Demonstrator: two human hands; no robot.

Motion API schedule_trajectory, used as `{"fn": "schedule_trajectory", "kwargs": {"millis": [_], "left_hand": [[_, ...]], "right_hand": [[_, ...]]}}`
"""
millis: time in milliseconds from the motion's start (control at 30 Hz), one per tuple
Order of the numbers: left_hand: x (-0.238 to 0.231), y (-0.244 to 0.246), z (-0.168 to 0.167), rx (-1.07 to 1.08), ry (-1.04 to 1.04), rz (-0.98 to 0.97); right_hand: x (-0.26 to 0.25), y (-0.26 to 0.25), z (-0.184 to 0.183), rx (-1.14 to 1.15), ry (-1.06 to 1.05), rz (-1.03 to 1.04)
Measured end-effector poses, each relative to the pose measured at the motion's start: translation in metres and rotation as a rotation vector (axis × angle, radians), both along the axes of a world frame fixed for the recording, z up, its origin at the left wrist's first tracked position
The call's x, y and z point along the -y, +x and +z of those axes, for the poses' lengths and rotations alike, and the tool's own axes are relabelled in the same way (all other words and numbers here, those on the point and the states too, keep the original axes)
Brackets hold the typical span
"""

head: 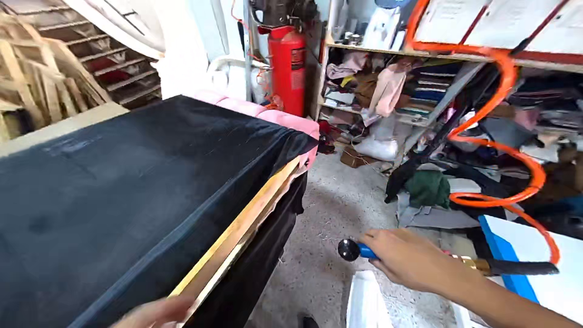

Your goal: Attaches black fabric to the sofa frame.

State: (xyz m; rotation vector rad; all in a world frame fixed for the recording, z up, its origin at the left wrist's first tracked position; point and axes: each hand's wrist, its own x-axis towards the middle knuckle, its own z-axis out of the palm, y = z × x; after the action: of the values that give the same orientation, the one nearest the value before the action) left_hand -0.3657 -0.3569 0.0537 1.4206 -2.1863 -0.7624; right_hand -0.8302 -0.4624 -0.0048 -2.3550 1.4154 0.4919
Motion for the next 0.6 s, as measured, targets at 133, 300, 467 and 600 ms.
{"fn": "schedule_trajectory", "kwargs": {"millis": [133, 300, 467, 600], "left_hand": [[0.11, -0.128, -0.089, -0.079, -0.157, -0.05], [0.288, -0.213, -0.145, 0.218, -0.46, 0.256], [0.463, -0.263, -0.167, 0.403, -0.287, 0.069], [0.547, -0.231, -0.155, 0.231, -0.193, -0.246]], "right_hand": [[0.079, -0.048, -0.002, -0.019, -0.072, -0.069], [0.188, -0.077, -0.008, 0.121, -0.133, -0.117], [0.289, -0.1, -0.05, 0.302, -0.192, -0.102], [0.344, -0.137, -0.067, 0.339, -0.162, -0.088]]}}
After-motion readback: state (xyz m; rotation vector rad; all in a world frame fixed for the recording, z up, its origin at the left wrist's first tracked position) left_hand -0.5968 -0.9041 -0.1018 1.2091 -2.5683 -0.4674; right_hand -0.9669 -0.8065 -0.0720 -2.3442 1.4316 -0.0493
